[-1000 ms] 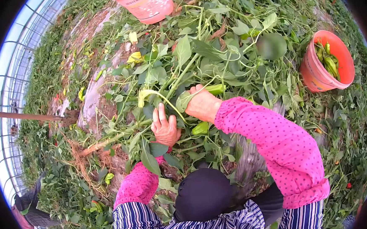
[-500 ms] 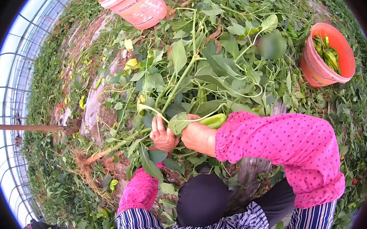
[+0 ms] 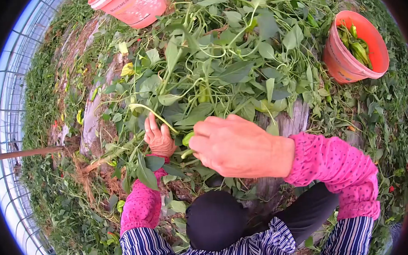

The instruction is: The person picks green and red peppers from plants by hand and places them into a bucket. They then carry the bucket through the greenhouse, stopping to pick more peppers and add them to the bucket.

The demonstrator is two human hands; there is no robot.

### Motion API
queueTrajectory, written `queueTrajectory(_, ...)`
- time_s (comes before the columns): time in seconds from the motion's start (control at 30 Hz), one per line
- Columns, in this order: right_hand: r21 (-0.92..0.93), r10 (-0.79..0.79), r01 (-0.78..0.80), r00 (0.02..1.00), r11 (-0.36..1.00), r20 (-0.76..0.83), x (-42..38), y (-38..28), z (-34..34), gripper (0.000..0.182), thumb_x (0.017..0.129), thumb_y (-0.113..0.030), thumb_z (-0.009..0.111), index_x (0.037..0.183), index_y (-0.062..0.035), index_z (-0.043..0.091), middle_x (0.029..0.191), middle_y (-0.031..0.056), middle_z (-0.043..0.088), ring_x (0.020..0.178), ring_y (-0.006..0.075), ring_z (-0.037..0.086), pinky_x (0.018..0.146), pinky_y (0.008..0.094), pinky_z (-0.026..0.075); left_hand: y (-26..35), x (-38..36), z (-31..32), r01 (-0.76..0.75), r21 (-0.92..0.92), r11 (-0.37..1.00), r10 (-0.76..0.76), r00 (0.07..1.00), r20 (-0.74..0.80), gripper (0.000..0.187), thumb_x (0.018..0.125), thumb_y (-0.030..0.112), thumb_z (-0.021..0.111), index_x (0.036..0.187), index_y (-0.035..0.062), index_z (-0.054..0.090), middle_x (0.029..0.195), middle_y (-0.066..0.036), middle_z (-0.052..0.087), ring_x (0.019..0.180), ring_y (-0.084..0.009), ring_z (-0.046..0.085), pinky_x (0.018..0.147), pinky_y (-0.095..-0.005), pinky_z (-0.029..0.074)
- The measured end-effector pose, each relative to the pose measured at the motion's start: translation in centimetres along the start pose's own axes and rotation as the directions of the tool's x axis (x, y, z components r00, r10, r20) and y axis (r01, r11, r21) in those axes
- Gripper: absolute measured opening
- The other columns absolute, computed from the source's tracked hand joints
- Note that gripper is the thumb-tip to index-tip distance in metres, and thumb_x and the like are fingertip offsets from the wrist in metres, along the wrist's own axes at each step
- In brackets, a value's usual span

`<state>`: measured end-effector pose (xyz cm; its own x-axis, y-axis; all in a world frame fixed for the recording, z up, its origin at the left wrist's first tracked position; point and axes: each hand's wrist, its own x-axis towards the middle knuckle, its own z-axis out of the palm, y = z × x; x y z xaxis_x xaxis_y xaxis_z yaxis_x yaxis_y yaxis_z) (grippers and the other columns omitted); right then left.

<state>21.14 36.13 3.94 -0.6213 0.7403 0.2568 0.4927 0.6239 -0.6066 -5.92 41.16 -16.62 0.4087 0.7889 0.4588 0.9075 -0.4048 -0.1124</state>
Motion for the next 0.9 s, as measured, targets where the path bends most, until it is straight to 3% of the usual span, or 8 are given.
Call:
queueTrajectory(0.13, 0.510, 0.427, -0.280, 0.883, 0.813, -0.197, -7.3, 2.1, -3.6, 0.021, 0.088, -0.015, 0.056, 0.103, -0.0014, 0.063, 0.091, 0.0083, 0.064, 0.078, 0.0204, 0.059, 0.072, 0.0326, 0.047, 0.6, 0.8, -2.0, 0.035, -0.097, 0.995, -0.024, 0.993, 0.112, 0.053, 0.057, 0.030, 0.075, 0.098, 0.0051, 0.054, 0.146, -0.024, 0.023, 0.129, -0.0426, 0.028, 0.092, -0.0500, 0.030)
queueTrajectory(0.23, 0.732, 0.826, -0.474, 0.521, 0.490, -0.215, -12.8, 2.6, -8.8, 0.025, 0.092, -0.021, 0.054, 0.105, -0.0024, 0.064, 0.088, 0.0050, 0.066, 0.078, 0.0069, 0.060, 0.068, 0.0224, 0.047, 0.9, 1.4, -1.8, 0.028, -0.110, 0.994, -0.015, 0.993, 0.118, 0.054, 0.060, 0.033, 0.075, 0.100, 0.0045, 0.053, 0.146, -0.024, 0.022, 0.129, -0.0432, 0.028, 0.093, -0.0506, 0.030)
queueTrajectory(0.37, 0.773, 0.798, -0.200, 0.126, 0.602, -0.589, -21.1, 12.0, -20.1, 0.042, 0.094, -0.033, 0.051, 0.119, 0.0005, 0.055, 0.109, 0.0101, 0.063, 0.100, 0.0128, 0.060, 0.075, 0.0224, 0.048, 0.8, 0.8, -1.2, 0.037, -0.063, 0.997, -0.034, 0.998, 0.054, 0.051, 0.062, 0.036, 0.071, 0.097, 0.0046, 0.053, 0.147, -0.024, 0.022, 0.129, -0.0432, 0.029, 0.092, -0.0505, 0.031)
queueTrajectory(0.43, 0.906, 0.902, 0.014, -0.106, 0.422, -0.419, -23.3, 15.4, -24.0, 0.048, 0.094, -0.039, 0.049, 0.121, 0.0013, 0.053, 0.112, 0.0111, 0.062, 0.102, 0.0151, 0.059, 0.081, 0.0271, 0.047, 0.7, 0.6, -1.3, 0.044, -0.085, 0.995, -0.037, 0.996, 0.081, 0.050, 0.065, 0.039, 0.068, 0.097, 0.0045, 0.052, 0.146, -0.024, 0.022, 0.129, -0.0436, 0.029, 0.094, -0.0523, 0.030)
queueTrajectory(0.57, 0.714, 0.880, -0.523, 0.186, 0.465, -0.437, -21.9, 14.6, -13.9, 0.048, 0.091, -0.042, 0.051, 0.116, -0.0019, 0.057, 0.103, 0.0094, 0.067, 0.097, 0.0163, 0.063, 0.079, 0.0349, 0.047, 0.2, 0.6, -0.8, 0.059, -0.080, 0.995, -0.048, 0.991, 0.129, 0.060, 0.054, 0.029, 0.076, 0.103, 0.0048, 0.052, 0.146, -0.023, 0.020, 0.131, -0.0426, 0.025, 0.096, -0.0528, 0.028)
queueTrajectory(0.67, 0.726, 0.928, -0.609, 0.358, 0.318, -0.105, -20.3, 15.1, -2.0, 0.022, 0.090, -0.023, 0.056, 0.097, -0.0042, 0.064, 0.084, 0.0071, 0.069, 0.069, 0.0152, 0.067, 0.063, 0.0274, 0.051, 0.1, 1.4, -1.1, 0.065, -0.053, 0.996, -0.056, 0.985, 0.165, 0.054, 0.054, 0.027, 0.074, 0.099, 0.0049, 0.053, 0.146, -0.022, 0.022, 0.130, -0.0415, 0.027, 0.094, -0.0524, 0.030)
queueTrajectory(0.77, 0.299, 0.748, -0.695, 0.538, 0.654, -0.387, -17.6, 17.2, 6.7, 0.015, 0.082, -0.006, 0.060, 0.094, 0.0011, 0.064, 0.082, 0.0105, 0.067, 0.077, 0.0238, 0.066, 0.072, 0.0330, 0.053, -0.5, 2.2, -0.6, 0.051, -0.056, 0.997, -0.044, 0.992, 0.117, 0.055, 0.052, 0.022, 0.074, 0.100, 0.0046, 0.052, 0.146, -0.020, 0.022, 0.129, -0.0405, 0.028, 0.093, -0.0520, 0.031)
queueTrajectory(0.9, -0.126, 0.699, -0.798, 0.582, 0.590, -0.416, -12.4, 19.1, 10.8, 0.046, 0.072, -0.018, 0.070, 0.113, -0.0051, 0.055, 0.114, 0.0151, 0.055, 0.109, 0.0316, 0.051, 0.087, 0.0419, 0.046, -1.4, 3.1, -0.4, 0.049, -0.100, 0.994, -0.036, 0.991, 0.128, 0.055, 0.052, 0.018, 0.073, 0.100, 0.0041, 0.050, 0.146, -0.019, 0.023, 0.129, -0.0406, 0.028, 0.094, -0.0513, 0.031)
